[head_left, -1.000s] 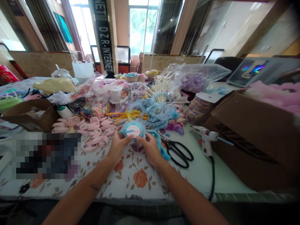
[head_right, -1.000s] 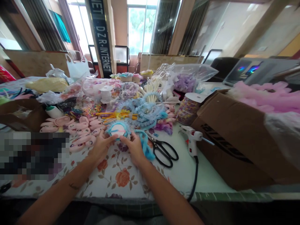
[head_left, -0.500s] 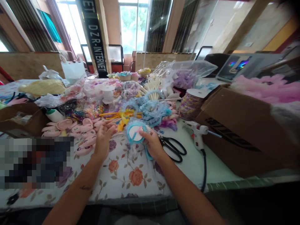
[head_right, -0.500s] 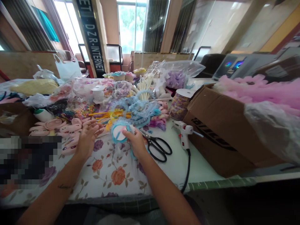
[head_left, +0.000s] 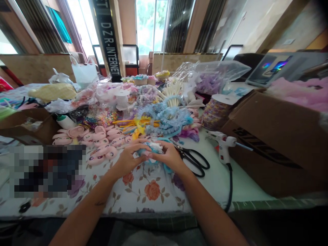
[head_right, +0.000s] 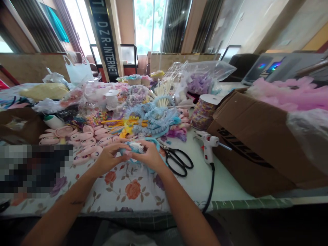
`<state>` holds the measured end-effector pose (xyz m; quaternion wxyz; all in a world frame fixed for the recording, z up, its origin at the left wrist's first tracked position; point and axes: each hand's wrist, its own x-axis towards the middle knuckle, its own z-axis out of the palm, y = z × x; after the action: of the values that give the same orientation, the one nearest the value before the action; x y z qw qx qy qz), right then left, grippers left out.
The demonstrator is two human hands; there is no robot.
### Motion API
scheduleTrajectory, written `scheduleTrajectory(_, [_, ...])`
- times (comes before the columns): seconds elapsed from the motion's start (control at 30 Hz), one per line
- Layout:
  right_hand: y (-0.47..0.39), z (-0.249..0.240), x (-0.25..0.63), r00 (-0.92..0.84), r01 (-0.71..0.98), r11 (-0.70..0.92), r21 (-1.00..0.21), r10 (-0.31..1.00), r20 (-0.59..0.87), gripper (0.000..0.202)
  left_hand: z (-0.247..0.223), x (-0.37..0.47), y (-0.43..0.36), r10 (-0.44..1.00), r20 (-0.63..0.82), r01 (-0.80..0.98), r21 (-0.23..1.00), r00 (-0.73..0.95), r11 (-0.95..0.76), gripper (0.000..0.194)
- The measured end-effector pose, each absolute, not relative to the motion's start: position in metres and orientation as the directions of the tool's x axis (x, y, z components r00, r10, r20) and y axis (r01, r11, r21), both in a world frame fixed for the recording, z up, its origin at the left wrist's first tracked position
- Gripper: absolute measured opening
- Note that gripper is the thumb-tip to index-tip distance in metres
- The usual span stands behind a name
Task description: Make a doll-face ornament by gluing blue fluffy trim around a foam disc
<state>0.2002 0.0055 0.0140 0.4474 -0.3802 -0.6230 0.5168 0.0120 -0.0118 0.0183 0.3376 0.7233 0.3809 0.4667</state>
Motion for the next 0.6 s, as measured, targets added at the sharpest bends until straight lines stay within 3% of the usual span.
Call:
scheduleTrajectory(0.33, [0.004,0.010,0.192,-0.187,-0.102,0.093,-0.990,0.976,0.111,0.025,0.011,0.019,-0.013,0.855,0.496,0.224,0.825,0.151,-0.518,0.039])
scheduleTrajectory(0.47, [0.002,0.012,0.189,-0.158,-0.142,0.072,-0.987,0.983,0.094,0.025,0.013,0.019,-0.015,0.807,0.566,0.292,0.753,0.171,-0.590,0.026])
scheduleTrajectory(0.6, [0.002,0.013,0.187,-0.130,-0.190,0.027,-0.981,0.990,0.052,0.023,0.016,0.017,-0.015,0.807,0.537,0.308,0.746,0.246,-0.591,0.014])
